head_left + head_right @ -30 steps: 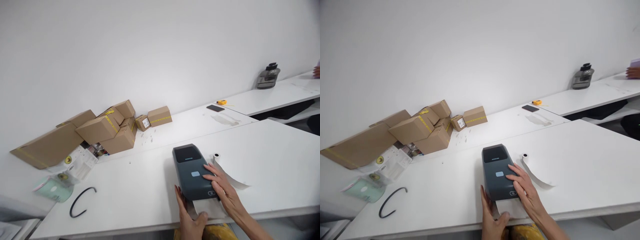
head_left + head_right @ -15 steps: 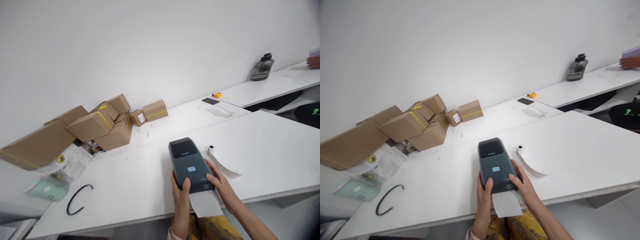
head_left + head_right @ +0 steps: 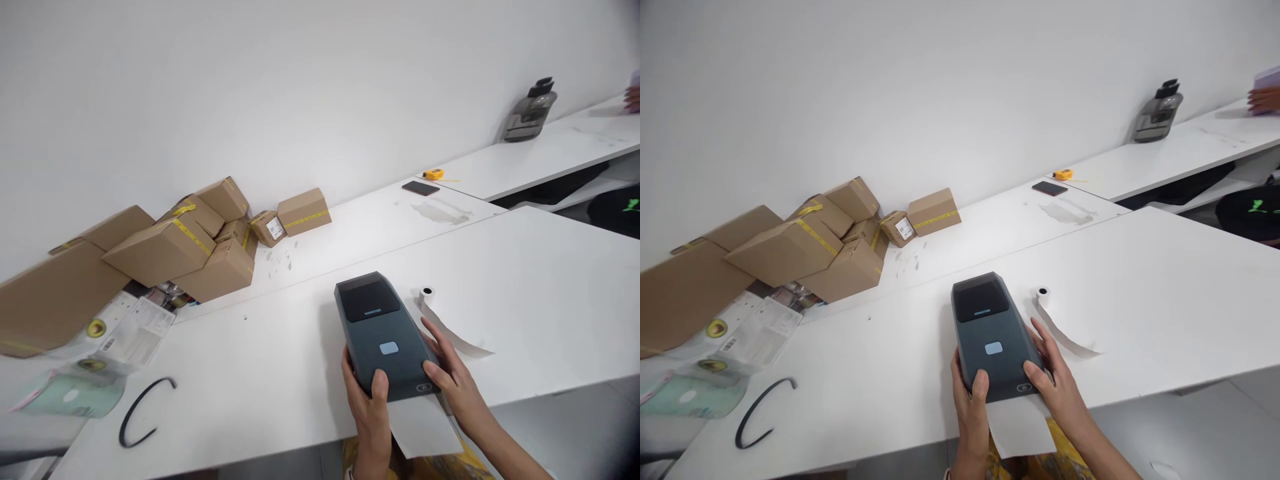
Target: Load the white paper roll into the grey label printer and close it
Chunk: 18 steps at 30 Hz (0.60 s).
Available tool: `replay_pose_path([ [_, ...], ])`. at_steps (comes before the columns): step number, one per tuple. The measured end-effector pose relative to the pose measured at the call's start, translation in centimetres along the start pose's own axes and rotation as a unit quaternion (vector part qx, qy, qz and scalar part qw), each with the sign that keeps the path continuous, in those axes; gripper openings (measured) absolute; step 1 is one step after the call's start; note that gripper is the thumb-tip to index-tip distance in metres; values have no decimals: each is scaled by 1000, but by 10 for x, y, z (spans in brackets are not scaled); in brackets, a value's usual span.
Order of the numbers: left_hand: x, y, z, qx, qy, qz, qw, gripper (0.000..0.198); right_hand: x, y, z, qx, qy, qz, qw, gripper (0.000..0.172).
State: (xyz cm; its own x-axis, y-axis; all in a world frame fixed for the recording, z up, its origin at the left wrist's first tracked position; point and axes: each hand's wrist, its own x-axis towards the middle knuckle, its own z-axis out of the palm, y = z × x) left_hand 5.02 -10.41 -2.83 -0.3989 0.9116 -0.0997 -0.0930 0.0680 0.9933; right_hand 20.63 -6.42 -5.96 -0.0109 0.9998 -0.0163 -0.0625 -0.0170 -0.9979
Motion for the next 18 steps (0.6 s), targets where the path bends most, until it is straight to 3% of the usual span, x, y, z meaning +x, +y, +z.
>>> replay_pose_path([
  [5, -15, 1, -6, -19, -28, -12, 999, 87, -5, -13, 1, -41, -17, -60, 997, 68],
  [9, -46, -26, -18, 32, 46, -54, 997, 81, -11, -15, 2, -124, -27, -139, 982, 43],
  [12, -57, -42, -23, 7, -24, -76, 997, 65, -10, -11, 1, -143, -35, -175, 974, 42],
  [15, -55, -40, -21, -19, -102, -114, 988, 61, -7, -10, 0, -151, -23, -215, 964, 40],
  [18, -51, -33, -19, -19, -115, -115, 987, 62, -6, -12, 1, -159, -16, -235, 959, 37],
])
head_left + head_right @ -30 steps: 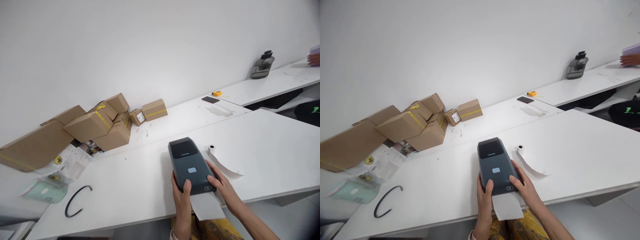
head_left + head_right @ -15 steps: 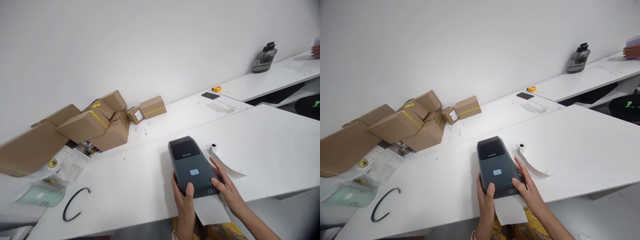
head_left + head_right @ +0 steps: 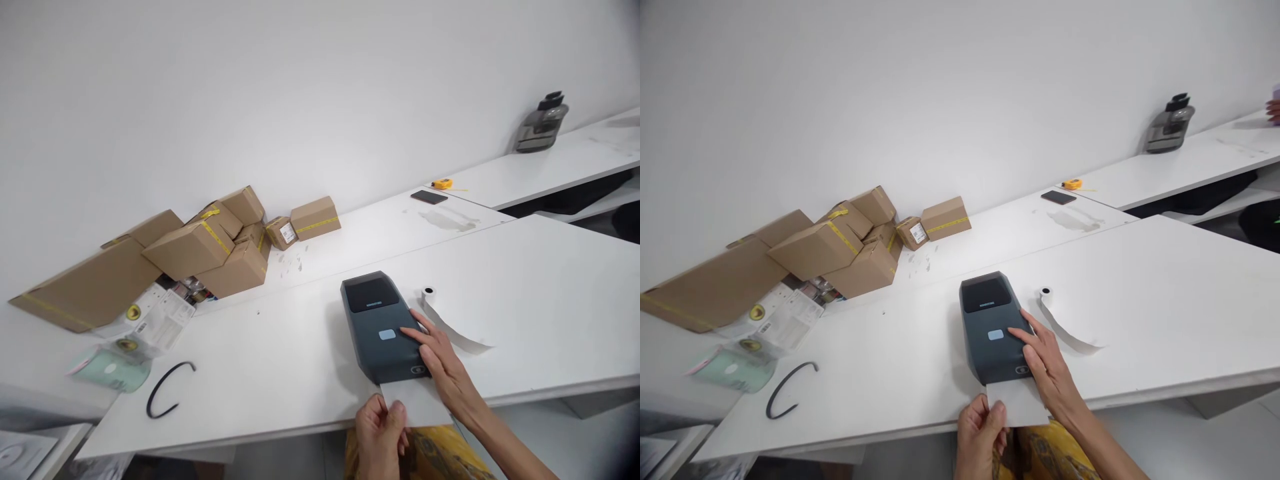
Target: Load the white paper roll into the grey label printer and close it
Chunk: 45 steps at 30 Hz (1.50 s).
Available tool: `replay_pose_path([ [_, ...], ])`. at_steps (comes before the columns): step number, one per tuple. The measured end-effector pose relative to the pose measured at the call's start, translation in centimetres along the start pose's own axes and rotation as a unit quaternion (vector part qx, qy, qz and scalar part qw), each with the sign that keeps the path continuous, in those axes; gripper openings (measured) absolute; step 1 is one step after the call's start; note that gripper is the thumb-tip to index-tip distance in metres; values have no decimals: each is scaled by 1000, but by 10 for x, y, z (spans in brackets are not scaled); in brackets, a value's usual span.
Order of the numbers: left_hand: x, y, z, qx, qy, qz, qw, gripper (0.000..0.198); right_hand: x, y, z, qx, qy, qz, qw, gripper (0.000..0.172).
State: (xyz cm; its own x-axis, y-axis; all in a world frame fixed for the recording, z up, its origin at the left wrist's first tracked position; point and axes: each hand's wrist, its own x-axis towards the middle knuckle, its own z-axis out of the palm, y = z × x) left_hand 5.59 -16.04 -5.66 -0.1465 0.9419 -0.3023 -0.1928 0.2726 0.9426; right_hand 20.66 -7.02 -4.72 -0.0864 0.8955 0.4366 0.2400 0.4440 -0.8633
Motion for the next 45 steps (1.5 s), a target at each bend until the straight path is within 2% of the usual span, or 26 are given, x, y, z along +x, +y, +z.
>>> replay_pose_path([
  [5, 3, -3, 0, 46, 8, 18, 999, 66, 5, -4, -1, -25, 16, -25, 999, 34],
  [9, -1, -10, -3, 72, 33, 45, 996, 65, 15, -9, -3, -104, 36, -105, 988, 31],
  [11, -5, -9, -8, 72, 53, 59, 994, 66, 19, -14, -3, -151, 26, -141, 978, 30],
  [14, -9, 0, -18, 56, 100, 96, 989, 65, 20, -20, -1, -203, 3, -166, 965, 29],
  [20, 3, 32, -32, 58, 163, 158, 972, 53, 19, -29, 4, -273, 31, -173, 946, 27],
  [24, 16, 46, -27, 92, 190, 197, 957, 50, 16, -27, 3, -227, 9, -131, 965, 28],
  [28, 18, 50, -15, 93, 132, 216, 963, 61, 4, -9, -3, -61, -27, -4, 998, 44],
  [31, 16, 50, -6, 84, 101, 208, 969, 65, -3, 6, -4, 31, -6, 72, 997, 54],
  [34, 16, 49, 0, 63, 122, 208, 969, 70, -4, 14, -1, 69, 5, 89, 994, 57],
  [39, 26, 31, 7, 12, 159, 169, 973, 81, -4, 28, 4, 119, 19, 119, 986, 59],
  [42, 37, 13, 10, -34, 152, 153, 976, 88, -6, 41, 9, 141, 29, 129, 981, 58],
  [45, 45, 0, 13, -74, 129, 167, 975, 94, -6, 44, 14, 158, 35, 143, 976, 60],
])
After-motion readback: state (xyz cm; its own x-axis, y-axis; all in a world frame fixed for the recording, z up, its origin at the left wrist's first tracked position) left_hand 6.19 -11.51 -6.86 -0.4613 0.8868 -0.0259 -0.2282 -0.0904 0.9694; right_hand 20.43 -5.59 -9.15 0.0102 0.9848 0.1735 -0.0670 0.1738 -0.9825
